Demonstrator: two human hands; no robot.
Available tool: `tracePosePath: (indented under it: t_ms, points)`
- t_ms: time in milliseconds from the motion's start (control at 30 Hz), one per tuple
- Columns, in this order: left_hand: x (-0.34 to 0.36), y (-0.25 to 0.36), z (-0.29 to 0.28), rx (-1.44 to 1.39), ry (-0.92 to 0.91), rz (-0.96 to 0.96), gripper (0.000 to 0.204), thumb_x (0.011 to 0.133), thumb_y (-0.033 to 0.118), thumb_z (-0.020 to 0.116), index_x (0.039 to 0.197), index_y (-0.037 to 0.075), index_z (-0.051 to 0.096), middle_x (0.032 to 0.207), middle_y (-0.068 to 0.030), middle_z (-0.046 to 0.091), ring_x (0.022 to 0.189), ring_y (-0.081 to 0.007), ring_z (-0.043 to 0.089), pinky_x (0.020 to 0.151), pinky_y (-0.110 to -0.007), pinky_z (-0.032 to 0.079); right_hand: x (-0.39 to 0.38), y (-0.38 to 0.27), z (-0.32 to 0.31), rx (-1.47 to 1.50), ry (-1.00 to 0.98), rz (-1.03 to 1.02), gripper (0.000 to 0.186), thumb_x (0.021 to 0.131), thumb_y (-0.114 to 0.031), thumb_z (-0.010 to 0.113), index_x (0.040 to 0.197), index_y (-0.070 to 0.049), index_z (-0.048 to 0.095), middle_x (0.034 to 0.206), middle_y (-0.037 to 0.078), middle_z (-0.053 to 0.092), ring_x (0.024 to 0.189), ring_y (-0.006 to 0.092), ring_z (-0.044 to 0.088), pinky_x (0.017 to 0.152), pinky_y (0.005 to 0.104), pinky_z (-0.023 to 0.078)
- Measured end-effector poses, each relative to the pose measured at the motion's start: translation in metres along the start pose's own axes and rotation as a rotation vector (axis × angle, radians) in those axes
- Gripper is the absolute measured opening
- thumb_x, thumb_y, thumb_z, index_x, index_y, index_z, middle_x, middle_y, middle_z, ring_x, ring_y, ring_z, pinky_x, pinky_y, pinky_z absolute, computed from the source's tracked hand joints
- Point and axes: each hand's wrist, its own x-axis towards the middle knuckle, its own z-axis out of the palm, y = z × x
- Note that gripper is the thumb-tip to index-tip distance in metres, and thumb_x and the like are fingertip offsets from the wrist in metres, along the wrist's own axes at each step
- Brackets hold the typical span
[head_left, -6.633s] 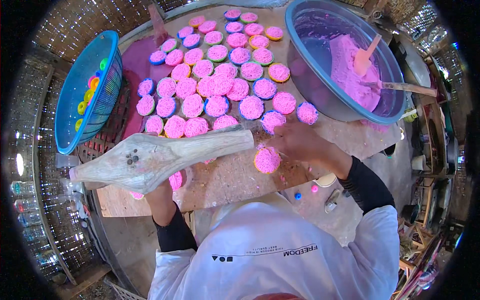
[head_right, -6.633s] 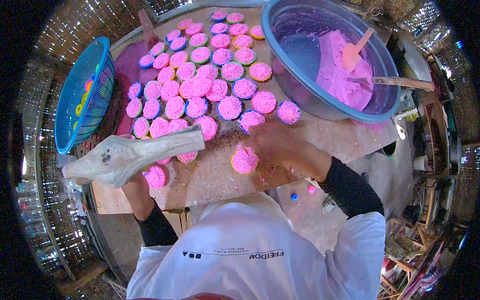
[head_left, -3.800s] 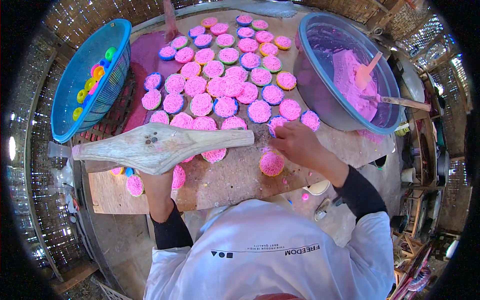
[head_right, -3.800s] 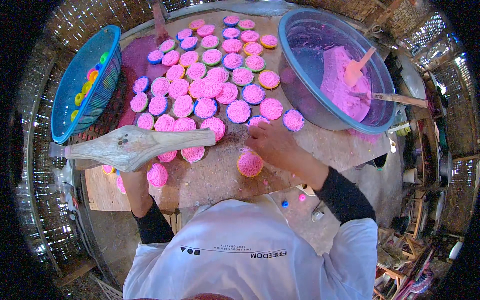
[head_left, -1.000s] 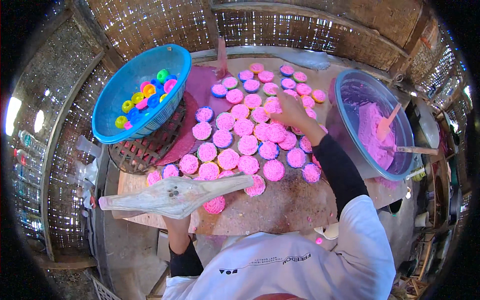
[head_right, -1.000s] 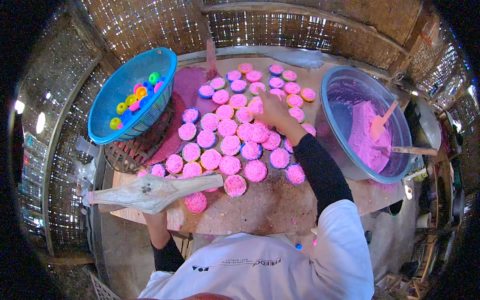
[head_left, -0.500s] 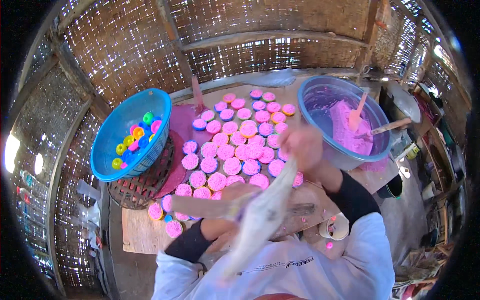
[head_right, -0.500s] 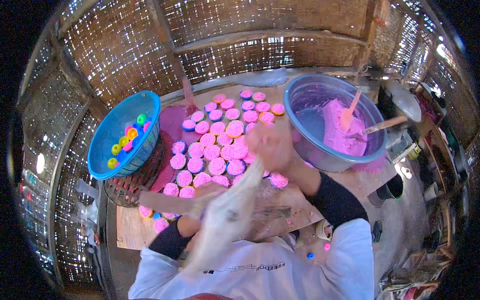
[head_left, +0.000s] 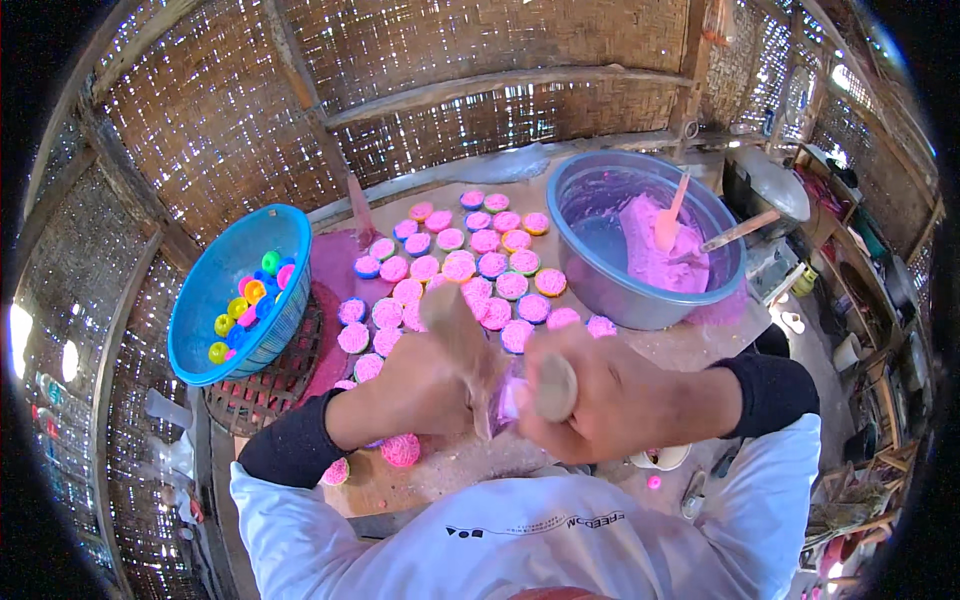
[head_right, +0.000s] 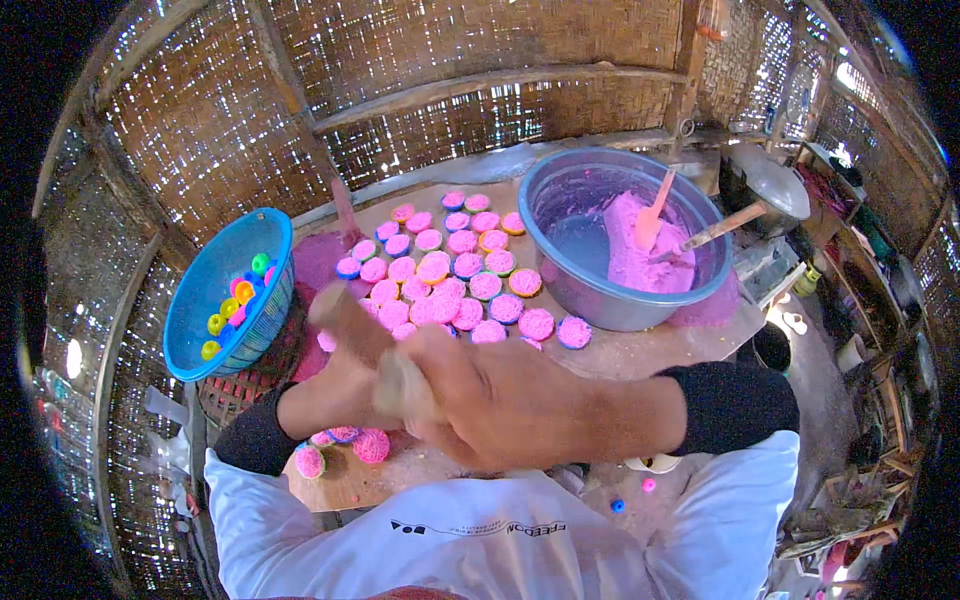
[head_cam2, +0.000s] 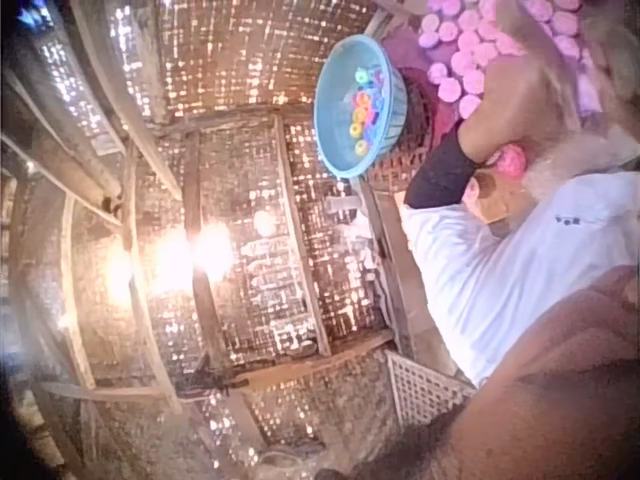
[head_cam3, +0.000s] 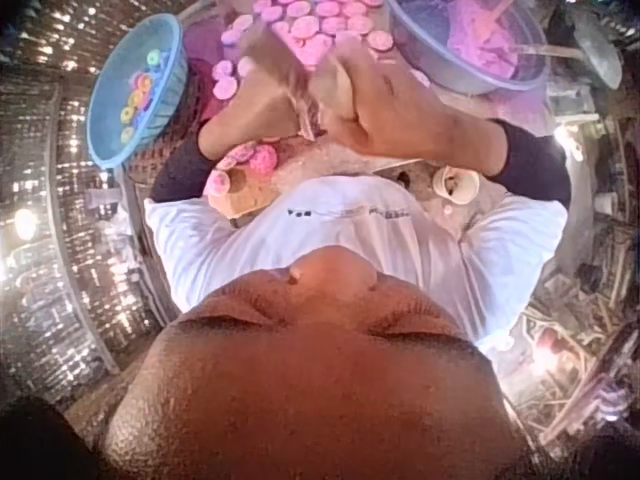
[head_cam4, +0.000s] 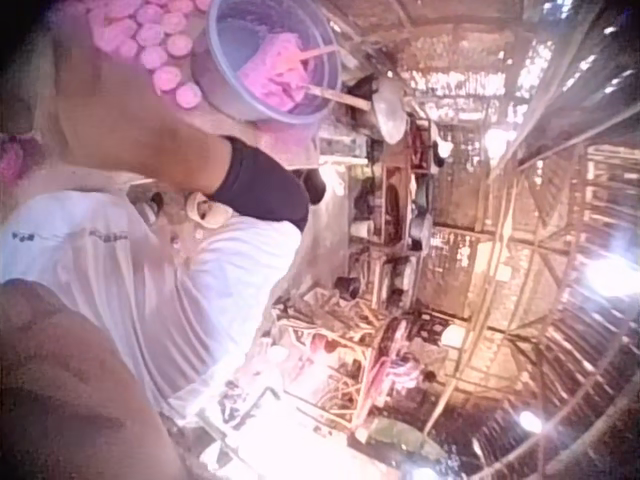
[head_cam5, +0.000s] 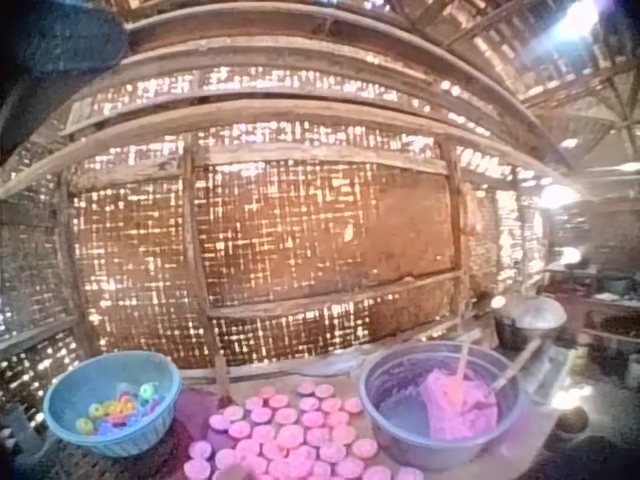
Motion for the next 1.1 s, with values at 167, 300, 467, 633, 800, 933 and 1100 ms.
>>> tracePosePath:
  t_ms: [167, 300, 467, 633, 800, 933, 1100]
  points:
    - [-0.017, -0.015, -0.003, -0.237, -0.222, -0.233, 0.039, 0.058, 0.027, 0.075, 0.089, 0.011, 0.060, 0.072, -0.0059, 0.060, 0.061, -0.0227, 0.059, 0.054, -0.033, 0.046, -0.031, 0.016, -0.028, 0.667, 0.983, -0.001, 0.010, 0.083, -0.016, 0.049, 0.088, -0.008, 0.047, 0.070, 0.005, 0.046, 0.058, 0.0156, 0.048, 0.047, 0.0299, 0.040]
    - [0.010, -0.016, 0.039, -0.970, -0.028, -0.226, 0.044, 0.063, 0.017, 0.076, 0.101, 0.006, 0.057, 0.089, -0.0037, 0.058, 0.081, -0.0145, 0.056, 0.076, -0.027, 0.045, -0.061, 0.082, -0.109, 0.860, 1.255, -0.115, 0.014, 0.086, -0.016, 0.044, 0.073, -0.010, 0.044, 0.052, 0.000, 0.036, 0.040, 0.0123, 0.036, 0.042, 0.0253, 0.032]
    - [0.028, -0.042, 0.110, -1.284, 0.133, -0.382, 0.051, 0.067, 0.023, 0.074, 0.109, 0.004, 0.051, 0.103, -0.0061, 0.055, 0.093, -0.0173, 0.053, 0.083, -0.029, 0.044, -0.009, 0.153, -0.025, 1.335, 1.436, 0.108, 0.022, 0.090, -0.017, 0.039, 0.075, -0.005, 0.050, 0.065, 0.012, 0.058, 0.060, 0.0225, 0.058, 0.063, 0.0334, 0.049]
    - [0.041, -0.056, 0.096, -1.315, 0.680, -0.542, 0.051, 0.068, 0.023, 0.073, 0.109, 0.004, 0.051, 0.103, -0.0064, 0.055, 0.093, -0.0176, 0.054, 0.083, -0.030, 0.044, -0.063, 0.210, -0.058, -0.184, 0.292, 0.283, 0.035, 0.078, -0.037, 0.060, 0.095, -0.006, 0.058, 0.097, 0.011, 0.060, 0.094, 0.0206, 0.057, 0.088, 0.0383, 0.040]
    - [0.083, -0.076, 0.128, -1.216, 0.938, -0.612, 0.051, 0.068, 0.023, 0.073, 0.109, 0.004, 0.050, 0.103, -0.0068, 0.055, 0.093, -0.0180, 0.054, 0.083, -0.030, 0.044, -0.147, 0.299, -0.125, -1.158, -0.407, 0.533, 0.026, 0.070, -0.034, 0.063, 0.081, -0.011, 0.062, 0.078, 0.009, 0.063, 0.078, 0.0226, 0.061, 0.085, 0.0399, 0.038]
    - [0.135, -0.089, 0.193, -1.149, 0.930, -0.641, 0.051, 0.068, 0.023, 0.073, 0.109, 0.004, 0.050, 0.103, -0.0070, 0.055, 0.093, -0.0182, 0.054, 0.083, -0.031, 0.045, -0.157, 0.329, -0.126, -1.047, -0.697, 0.522, 0.015, 0.072, -0.027, 0.058, 0.070, -0.014, 0.063, 0.064, 0.005, 0.062, 0.062, 0.0226, 0.062, 0.064, 0.0369, 0.044]
    - [0.175, -0.091, 0.242, -1.020, 0.960, -0.705, 0.050, 0.069, 0.023, 0.073, 0.109, 0.004, 0.050, 0.103, -0.0073, 0.055, 0.094, -0.0186, 0.054, 0.083, -0.032, 0.045, -0.083, 0.246, -0.187, -1.062, -0.769, 0.429, 0.012, 0.073, -0.016, 0.054, 0.070, -0.013, 0.065, 0.067, 0.006, 0.065, 0.066, 0.0214, 0.064, 0.057, 0.0361, 0.043]
